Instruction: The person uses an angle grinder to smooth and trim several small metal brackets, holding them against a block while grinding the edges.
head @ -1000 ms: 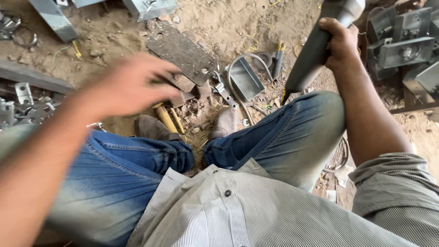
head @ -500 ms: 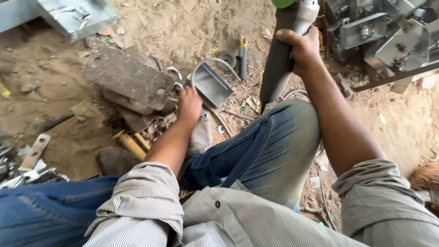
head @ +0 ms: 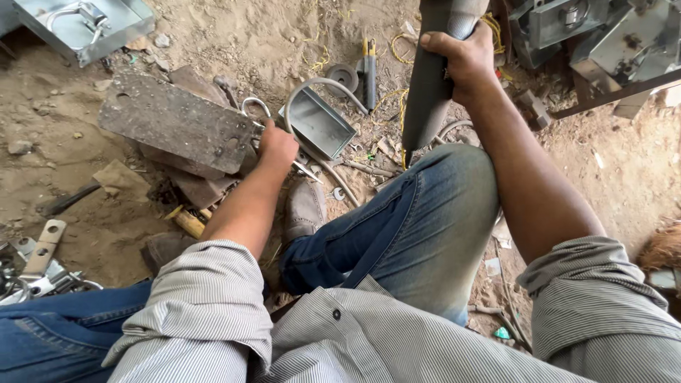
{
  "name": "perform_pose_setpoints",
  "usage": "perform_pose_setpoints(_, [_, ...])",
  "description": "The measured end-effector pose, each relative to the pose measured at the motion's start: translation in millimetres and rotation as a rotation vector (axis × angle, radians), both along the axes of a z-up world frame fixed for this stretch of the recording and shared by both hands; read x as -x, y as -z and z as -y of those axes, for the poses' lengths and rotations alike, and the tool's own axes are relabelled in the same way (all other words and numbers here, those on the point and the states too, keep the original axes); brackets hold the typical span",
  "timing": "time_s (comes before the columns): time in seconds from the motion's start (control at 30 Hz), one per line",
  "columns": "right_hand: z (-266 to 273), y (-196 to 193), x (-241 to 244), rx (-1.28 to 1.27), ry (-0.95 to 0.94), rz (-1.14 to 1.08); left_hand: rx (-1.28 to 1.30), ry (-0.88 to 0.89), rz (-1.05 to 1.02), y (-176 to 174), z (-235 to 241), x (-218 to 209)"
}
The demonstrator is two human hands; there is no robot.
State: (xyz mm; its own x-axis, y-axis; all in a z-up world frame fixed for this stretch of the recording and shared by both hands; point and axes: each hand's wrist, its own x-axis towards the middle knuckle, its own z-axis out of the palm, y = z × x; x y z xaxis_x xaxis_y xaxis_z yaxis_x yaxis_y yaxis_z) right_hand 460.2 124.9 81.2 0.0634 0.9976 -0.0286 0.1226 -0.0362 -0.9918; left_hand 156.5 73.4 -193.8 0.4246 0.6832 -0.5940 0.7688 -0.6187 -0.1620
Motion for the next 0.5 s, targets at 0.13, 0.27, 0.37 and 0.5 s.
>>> perform_pose_setpoints(0.13, [0,4,-6,-0.021,0.005,0.049,-0.113,-0.074,0.238,-56,4,-11])
perform_pose_setpoints(0.27, [0,0,2,-0.066,0.082,0.144,-0.198,0.001,0.254,-157,5,-13])
perform_pose_setpoints(0.37, [3,-6,6,-0.055,0.12,0.171,-0.219,-0.242,0.558,-234,-2,27])
perform_pose_setpoints(0.5, [6,-14,18,-0.076,0.029,0.106,-0.07,-0.698,0.832,-292,7,120])
